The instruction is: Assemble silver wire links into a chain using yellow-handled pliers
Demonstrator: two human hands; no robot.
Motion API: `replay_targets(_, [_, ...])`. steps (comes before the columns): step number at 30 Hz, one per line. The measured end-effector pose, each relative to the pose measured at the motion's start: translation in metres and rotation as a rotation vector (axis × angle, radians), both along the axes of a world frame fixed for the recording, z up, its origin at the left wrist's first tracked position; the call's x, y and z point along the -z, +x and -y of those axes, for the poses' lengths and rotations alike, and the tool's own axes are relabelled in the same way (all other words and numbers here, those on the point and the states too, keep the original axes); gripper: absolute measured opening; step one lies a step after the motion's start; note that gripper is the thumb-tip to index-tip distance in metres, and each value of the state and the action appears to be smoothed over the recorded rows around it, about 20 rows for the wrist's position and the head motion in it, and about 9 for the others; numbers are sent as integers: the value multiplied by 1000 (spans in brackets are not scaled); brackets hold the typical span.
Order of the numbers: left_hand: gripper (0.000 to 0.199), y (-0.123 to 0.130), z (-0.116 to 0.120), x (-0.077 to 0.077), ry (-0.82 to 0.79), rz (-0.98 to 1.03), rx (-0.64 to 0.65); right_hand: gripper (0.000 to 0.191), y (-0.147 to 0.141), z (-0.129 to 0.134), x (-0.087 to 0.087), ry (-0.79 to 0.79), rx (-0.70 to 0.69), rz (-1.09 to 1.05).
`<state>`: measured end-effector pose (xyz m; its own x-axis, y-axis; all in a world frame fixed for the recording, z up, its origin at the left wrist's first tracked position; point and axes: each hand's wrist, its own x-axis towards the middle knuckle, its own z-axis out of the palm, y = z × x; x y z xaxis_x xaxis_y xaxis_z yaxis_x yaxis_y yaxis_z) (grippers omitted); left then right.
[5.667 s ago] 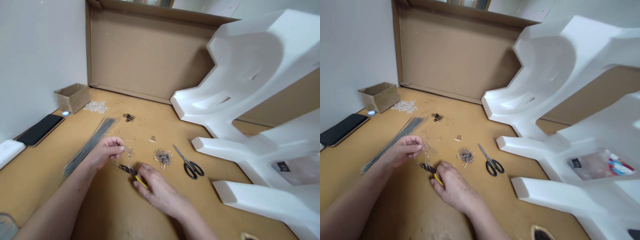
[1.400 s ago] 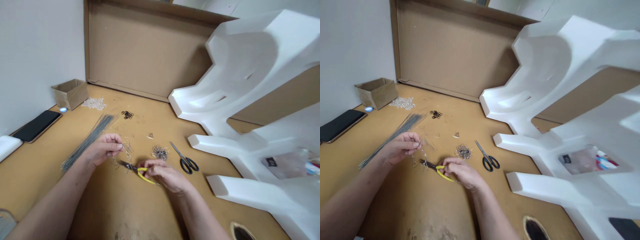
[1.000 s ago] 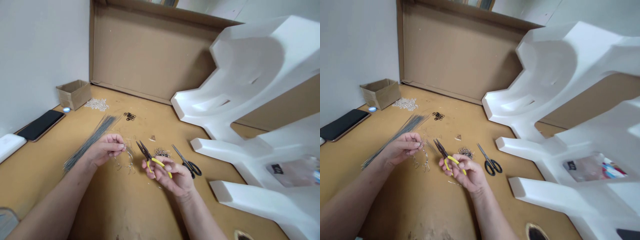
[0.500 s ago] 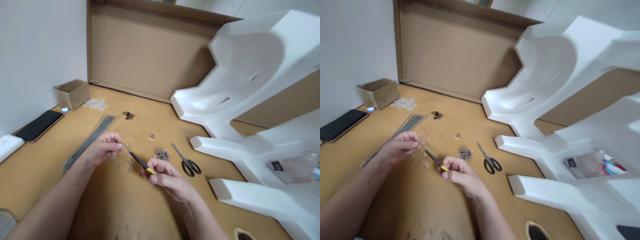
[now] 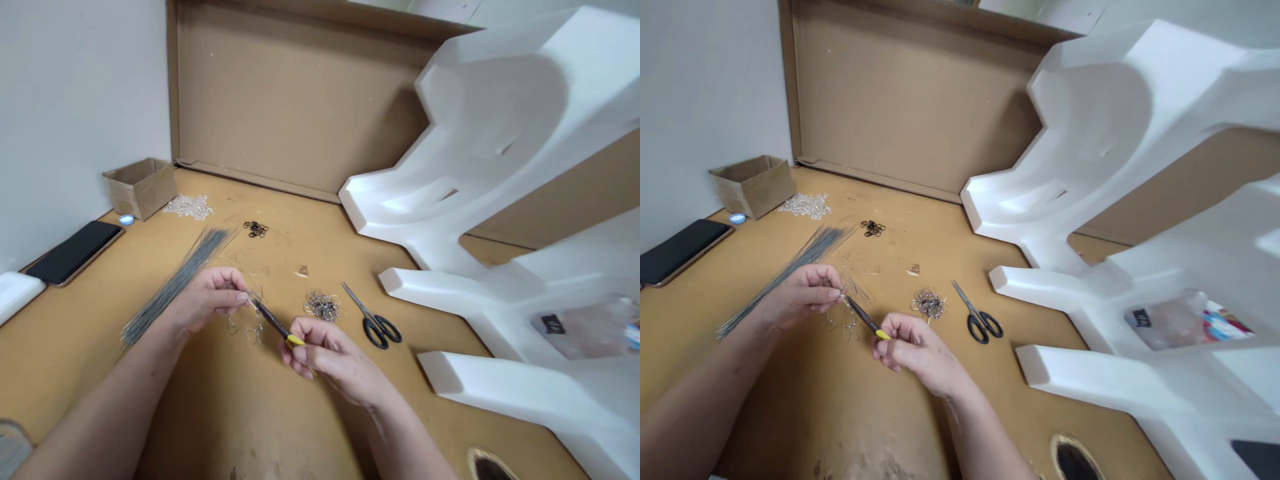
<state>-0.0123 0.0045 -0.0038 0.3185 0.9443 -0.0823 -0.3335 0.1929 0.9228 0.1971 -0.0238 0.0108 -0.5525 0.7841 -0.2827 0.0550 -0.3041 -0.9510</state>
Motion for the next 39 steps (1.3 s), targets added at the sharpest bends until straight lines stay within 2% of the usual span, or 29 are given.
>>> replay_targets(12, [15, 3, 3, -3, 42, -122, 7, 14, 1, 0, -2, -12, -31, -11])
replay_targets(39, [16, 5, 5, -7, 99, -253, 26, 14, 6, -2, 0, 9, -59, 3])
